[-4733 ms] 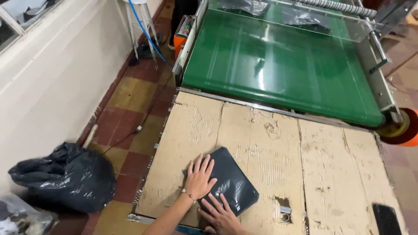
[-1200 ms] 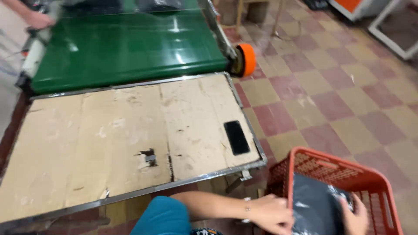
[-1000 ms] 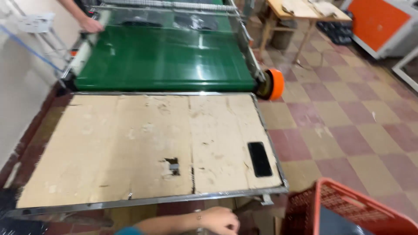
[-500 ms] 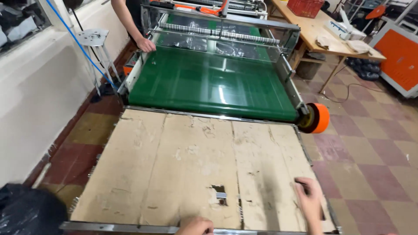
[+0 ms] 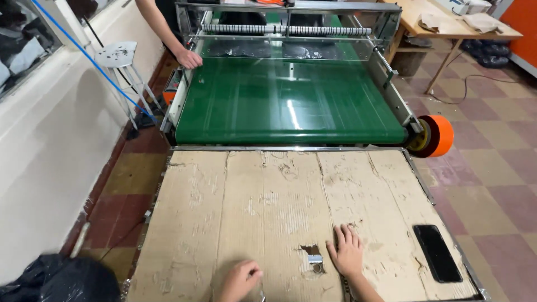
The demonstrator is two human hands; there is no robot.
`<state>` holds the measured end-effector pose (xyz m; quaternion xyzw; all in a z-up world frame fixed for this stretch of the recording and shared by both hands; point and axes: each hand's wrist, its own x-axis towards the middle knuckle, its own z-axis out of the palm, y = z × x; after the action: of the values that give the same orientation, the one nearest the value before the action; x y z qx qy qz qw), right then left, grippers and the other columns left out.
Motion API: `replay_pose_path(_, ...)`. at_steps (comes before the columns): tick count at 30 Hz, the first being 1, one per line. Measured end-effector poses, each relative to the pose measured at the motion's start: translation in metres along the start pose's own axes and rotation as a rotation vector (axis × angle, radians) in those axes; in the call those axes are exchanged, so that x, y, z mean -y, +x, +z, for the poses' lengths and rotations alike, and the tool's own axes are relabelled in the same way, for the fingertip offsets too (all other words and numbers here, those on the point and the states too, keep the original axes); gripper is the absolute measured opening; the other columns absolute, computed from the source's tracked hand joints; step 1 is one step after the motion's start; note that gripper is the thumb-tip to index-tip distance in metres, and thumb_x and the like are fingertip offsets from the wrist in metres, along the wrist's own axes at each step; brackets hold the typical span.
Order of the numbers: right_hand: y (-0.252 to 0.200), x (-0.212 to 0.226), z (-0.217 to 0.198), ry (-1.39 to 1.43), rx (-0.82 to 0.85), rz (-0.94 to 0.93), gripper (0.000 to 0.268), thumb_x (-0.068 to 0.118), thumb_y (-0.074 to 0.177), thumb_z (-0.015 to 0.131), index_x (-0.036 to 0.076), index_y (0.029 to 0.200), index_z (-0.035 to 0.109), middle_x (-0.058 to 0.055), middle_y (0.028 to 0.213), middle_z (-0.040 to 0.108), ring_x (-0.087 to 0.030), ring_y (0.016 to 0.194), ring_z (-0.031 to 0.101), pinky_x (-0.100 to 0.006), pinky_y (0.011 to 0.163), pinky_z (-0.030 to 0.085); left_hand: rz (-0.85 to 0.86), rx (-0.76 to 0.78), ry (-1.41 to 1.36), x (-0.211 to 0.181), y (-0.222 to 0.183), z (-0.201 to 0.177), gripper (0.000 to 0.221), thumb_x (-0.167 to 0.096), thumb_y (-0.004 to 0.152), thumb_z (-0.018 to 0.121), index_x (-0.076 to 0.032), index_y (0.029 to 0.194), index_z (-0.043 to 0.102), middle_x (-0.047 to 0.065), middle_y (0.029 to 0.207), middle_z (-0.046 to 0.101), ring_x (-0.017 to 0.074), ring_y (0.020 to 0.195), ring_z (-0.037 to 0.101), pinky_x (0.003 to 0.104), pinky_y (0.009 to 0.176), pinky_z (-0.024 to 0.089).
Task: Folding plastic bags and placing them into a basket
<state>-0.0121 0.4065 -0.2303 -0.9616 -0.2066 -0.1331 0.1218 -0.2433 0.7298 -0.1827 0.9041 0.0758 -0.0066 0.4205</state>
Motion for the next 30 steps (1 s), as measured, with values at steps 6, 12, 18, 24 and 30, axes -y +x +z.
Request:
replay_pose_path(6, -0.007, 0.0, -0.001, -0.007, -0.113, -0.044, 0.064, 0.057, 0.09, 0.054, 0.022, 0.144, 0.056, -0.005, 0.15, 0.055, -0.028, 0.145, 0.043, -0.047, 0.116, 0.034, -0.001, -0.379, 0.162, -0.001, 0.071, -0.018, 0.018, -0.024, 0.096, 0.06, -0.015, 0.082, 0.065, -0.001, 0.077, 0.062, 0.0146, 0.067, 0.058, 0.032, 0.06, 0.047)
replay_pose_path(12, -0.001, -0.002, 0.006, 0.017, -0.011, 0.038, 0.067, 0.06, 0.089, 0.055, 0.026, 0.147, 0.052, -0.003, 0.155, 0.05, -0.025, 0.149, 0.039, -0.049, 0.117, 0.033, -0.205, -0.471, 0.261, 0.002, 0.094, -0.008, 0.02, -0.028, 0.092, 0.061, -0.016, 0.077, 0.066, -0.001, 0.08, 0.068, 0.0175, 0.081, 0.064, 0.035, 0.074, 0.052)
replay_pose_path(18, -0.003, -0.002, 0.004, 0.056, -0.091, -0.014, 0.063, 0.055, 0.089, 0.058, 0.022, 0.142, 0.056, -0.005, 0.151, 0.054, -0.027, 0.147, 0.041, -0.048, 0.117, 0.033, -0.221, -0.569, 0.241, 0.016, 0.094, 0.001, 0.028, -0.034, 0.089, 0.068, -0.014, 0.071, 0.058, 0.001, 0.075, 0.064, 0.0215, 0.075, 0.061, 0.04, 0.065, 0.048)
replay_pose_path(24, -0.001, -0.004, -0.001, 0.081, -0.065, -0.03, 0.063, 0.055, 0.089, 0.059, 0.022, 0.142, 0.055, -0.005, 0.152, 0.052, -0.028, 0.147, 0.04, -0.049, 0.117, 0.03, -0.065, -0.646, 0.313, 0.033, 0.099, 0.011, 0.029, -0.035, 0.088, 0.07, -0.015, 0.071, 0.058, 0.004, 0.068, 0.06, 0.0254, 0.069, 0.06, 0.043, 0.066, 0.047)
replay_pose_path(30, -0.001, -0.004, -0.003, 0.103, -0.06, -0.037, 0.062, 0.054, 0.09, 0.057, 0.018, 0.141, 0.057, -0.009, 0.153, 0.051, -0.03, 0.146, 0.04, -0.05, 0.118, 0.03, -0.127, -0.613, 0.3, 0.032, 0.098, 0.011, 0.032, -0.039, 0.089, 0.067, -0.014, 0.072, 0.059, 0.003, 0.072, 0.062, 0.0252, 0.074, 0.061, 0.043, 0.068, 0.047)
